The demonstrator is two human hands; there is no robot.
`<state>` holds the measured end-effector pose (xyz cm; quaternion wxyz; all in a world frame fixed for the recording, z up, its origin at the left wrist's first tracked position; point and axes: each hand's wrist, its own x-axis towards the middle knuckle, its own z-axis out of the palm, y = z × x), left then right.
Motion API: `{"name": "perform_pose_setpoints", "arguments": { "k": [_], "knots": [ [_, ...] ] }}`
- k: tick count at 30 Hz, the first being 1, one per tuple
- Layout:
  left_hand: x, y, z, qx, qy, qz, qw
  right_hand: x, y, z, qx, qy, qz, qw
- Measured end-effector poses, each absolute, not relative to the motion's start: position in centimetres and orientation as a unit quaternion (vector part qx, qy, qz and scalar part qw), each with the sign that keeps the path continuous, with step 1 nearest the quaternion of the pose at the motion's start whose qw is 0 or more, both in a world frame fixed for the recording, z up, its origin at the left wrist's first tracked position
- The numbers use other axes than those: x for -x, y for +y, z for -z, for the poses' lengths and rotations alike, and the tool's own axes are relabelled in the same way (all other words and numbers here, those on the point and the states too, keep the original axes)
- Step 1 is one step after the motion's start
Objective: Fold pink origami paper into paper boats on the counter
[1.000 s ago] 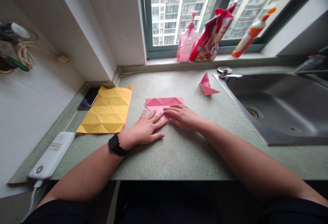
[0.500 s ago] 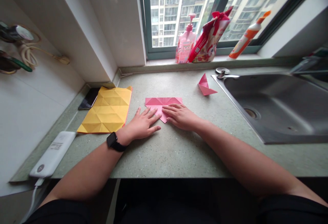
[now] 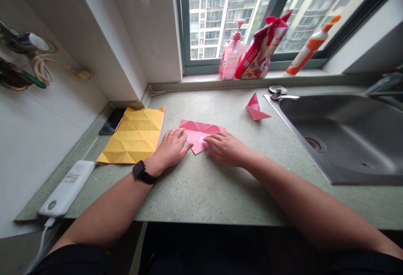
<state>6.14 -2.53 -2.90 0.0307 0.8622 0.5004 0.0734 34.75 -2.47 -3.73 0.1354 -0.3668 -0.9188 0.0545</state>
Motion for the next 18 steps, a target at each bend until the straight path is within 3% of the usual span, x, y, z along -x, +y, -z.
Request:
{"name": "perform_pose_setpoints", "arguments": {
  "k": [8, 13, 18],
  "knots": [
    [-6.3, -2.6, 3.2, -0.875, 0.477, -0.082, 0.021, -33.0, -4.8, 2.3, 0.24, -0.954, -0.078, 0.161],
    [-6.3, -2.5, 2.8, -0.89, 0.426, -0.159, 0.038, -35.3, -2.2, 2.9, 0.317, -0.908, -0.015, 0.274],
    [-6.4, -2.2, 2.8, -0.912, 0.362, -0.173, 0.087, -36.7, -0.4, 4.2, 0.355, -0.892, 0.0, 0.281]
  ]
}}
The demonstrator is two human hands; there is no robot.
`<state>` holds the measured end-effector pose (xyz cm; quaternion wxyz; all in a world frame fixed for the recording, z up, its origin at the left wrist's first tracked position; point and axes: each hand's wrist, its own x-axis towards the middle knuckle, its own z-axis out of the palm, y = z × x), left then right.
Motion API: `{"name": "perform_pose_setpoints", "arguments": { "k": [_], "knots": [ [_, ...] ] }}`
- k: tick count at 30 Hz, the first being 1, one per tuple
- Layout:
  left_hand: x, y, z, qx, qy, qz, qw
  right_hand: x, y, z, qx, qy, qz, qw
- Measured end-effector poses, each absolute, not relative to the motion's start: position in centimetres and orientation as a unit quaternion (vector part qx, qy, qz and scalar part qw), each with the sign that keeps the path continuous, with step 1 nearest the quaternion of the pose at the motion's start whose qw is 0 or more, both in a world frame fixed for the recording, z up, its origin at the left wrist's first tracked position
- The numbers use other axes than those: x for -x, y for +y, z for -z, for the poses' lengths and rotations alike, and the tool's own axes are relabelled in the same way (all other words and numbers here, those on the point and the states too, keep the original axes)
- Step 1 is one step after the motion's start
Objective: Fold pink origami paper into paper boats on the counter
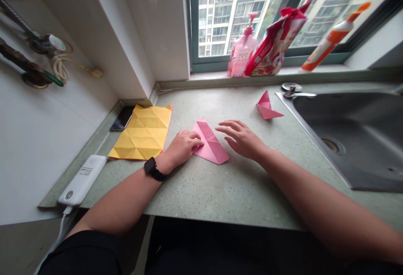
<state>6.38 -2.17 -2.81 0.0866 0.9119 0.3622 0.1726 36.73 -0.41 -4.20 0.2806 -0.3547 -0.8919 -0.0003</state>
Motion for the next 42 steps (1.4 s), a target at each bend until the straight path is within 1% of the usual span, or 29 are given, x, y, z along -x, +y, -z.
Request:
{"name": "perform_pose_setpoints", "arguments": {
  "k": [5, 11, 14, 17, 19, 23, 30, 35, 40, 42],
  "knots": [
    [-6.3, -2.1, 3.1, -0.919, 0.321, -0.19, 0.124, -35.7, -0.6, 4.9, 0.35, -0.896, 0.014, 0.271],
    [-6.5, -2.3, 3.0, -0.929, 0.275, -0.18, 0.171, -35.1, -0.3, 4.9, 0.35, -0.898, 0.031, 0.266],
    [-6.7, -2.6, 2.8, -0.933, 0.275, -0.164, 0.166, -35.4, -0.4, 4.5, 0.347, -0.897, 0.04, 0.271],
    [-7.0, -3.0, 2.4, -0.928, 0.315, -0.144, 0.135, -35.6, -0.8, 4.0, 0.322, -0.906, 0.046, 0.271],
    [-7.1, -3.2, 2.0, -0.923, 0.339, -0.13, 0.128, -35.6, -1.2, 3.6, 0.297, -0.917, 0.038, 0.262],
    [-6.9, -3.6, 1.1, -0.918, 0.348, -0.103, 0.162, -34.9, -1.9, 3.2, 0.259, -0.938, 0.009, 0.231],
    [-6.7, -4.0, 1.4, -0.924, 0.302, -0.117, 0.202, -34.4, -2.2, 3.3, 0.276, -0.941, -0.019, 0.196],
    [-6.4, -3.7, 1.8, -0.925, 0.307, -0.145, 0.171, -35.2, -1.8, 3.3, 0.29, -0.94, -0.046, 0.175],
    [-6.0, -3.5, 1.7, -0.929, 0.334, -0.133, 0.084, -35.5, -1.9, 3.2, 0.319, -0.932, -0.033, 0.169],
    [-5.9, -3.4, 1.8, -0.929, 0.34, -0.133, 0.064, -35.6, -2.1, 3.0, 0.329, -0.929, -0.027, 0.166]
  ]
}}
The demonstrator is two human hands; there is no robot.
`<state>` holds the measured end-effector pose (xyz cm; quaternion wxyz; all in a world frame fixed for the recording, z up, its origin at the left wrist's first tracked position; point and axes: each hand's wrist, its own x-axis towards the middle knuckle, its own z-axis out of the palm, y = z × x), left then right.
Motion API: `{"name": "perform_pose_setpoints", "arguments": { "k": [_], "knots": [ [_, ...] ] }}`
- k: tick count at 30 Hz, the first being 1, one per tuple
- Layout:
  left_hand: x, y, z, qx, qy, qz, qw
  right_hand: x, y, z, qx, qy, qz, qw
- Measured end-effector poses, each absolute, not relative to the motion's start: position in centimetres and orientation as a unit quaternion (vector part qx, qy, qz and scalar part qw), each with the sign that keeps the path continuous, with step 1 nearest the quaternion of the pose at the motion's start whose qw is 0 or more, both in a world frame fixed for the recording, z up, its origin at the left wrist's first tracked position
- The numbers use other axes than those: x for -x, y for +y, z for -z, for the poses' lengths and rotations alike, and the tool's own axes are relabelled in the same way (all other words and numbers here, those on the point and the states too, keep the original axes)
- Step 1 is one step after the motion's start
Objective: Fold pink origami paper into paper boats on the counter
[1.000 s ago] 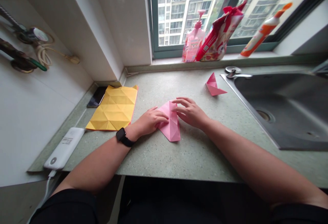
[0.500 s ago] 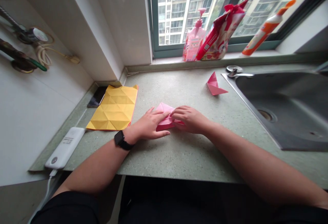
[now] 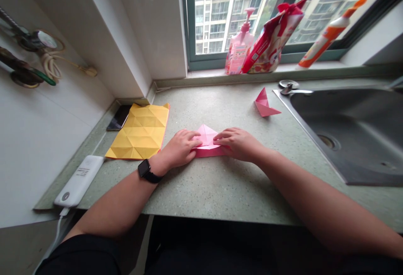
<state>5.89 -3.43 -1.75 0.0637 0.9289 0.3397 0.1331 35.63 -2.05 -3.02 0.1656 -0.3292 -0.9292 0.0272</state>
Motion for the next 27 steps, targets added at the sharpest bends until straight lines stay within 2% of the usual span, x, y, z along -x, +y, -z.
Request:
{"name": "perform_pose_setpoints", "arguments": {
  "k": [11, 27],
  "knots": [
    [-5.7, -3.0, 1.3, -0.931, 0.337, -0.128, 0.05, -36.3, -1.9, 2.2, 0.339, -0.931, -0.023, 0.133],
    [-4.9, -2.1, 1.8, -0.881, 0.425, -0.183, 0.103, -36.0, -1.7, 3.2, 0.425, -0.89, -0.01, 0.162]
  ]
}}
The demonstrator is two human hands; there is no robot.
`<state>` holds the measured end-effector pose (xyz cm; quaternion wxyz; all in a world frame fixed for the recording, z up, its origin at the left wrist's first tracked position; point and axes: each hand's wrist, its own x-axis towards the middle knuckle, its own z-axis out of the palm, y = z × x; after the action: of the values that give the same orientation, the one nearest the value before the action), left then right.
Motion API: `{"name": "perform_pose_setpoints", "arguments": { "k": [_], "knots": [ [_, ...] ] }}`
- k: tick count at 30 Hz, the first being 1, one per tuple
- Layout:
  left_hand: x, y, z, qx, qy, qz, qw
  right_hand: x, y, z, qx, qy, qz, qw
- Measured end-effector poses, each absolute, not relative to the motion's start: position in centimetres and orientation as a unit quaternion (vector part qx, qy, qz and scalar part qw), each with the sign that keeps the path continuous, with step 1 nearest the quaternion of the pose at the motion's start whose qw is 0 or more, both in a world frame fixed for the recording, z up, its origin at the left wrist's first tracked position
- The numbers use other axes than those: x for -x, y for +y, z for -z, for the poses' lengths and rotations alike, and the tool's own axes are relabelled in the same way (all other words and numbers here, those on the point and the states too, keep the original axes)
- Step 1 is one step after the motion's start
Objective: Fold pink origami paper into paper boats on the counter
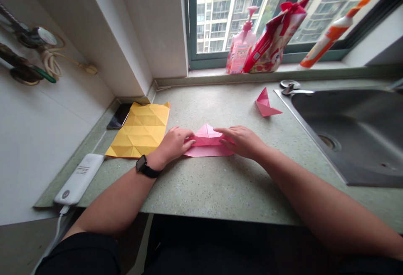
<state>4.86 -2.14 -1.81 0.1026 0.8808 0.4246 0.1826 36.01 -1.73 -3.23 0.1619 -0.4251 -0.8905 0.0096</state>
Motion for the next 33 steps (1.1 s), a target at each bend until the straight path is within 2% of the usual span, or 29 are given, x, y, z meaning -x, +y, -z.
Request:
{"name": "perform_pose_setpoints", "arguments": {
  "k": [10, 22, 28, 33],
  "knots": [
    [-4.8, -1.9, 2.4, -0.867, 0.437, -0.214, 0.105, -35.9, -1.3, 4.2, 0.44, -0.879, -0.008, 0.184],
    [-4.8, -2.7, 2.0, -0.879, 0.454, -0.142, 0.037, -36.3, -0.9, 4.0, 0.404, -0.895, -0.016, 0.187],
    [-5.4, -3.1, 2.0, -0.891, 0.427, -0.148, -0.027, -36.2, -1.0, 3.2, 0.39, -0.907, 0.009, 0.158],
    [-7.2, -4.5, 2.0, -0.928, 0.351, -0.122, -0.008, -35.7, -2.0, 2.4, 0.393, -0.913, 0.002, 0.112]
  ]
}}
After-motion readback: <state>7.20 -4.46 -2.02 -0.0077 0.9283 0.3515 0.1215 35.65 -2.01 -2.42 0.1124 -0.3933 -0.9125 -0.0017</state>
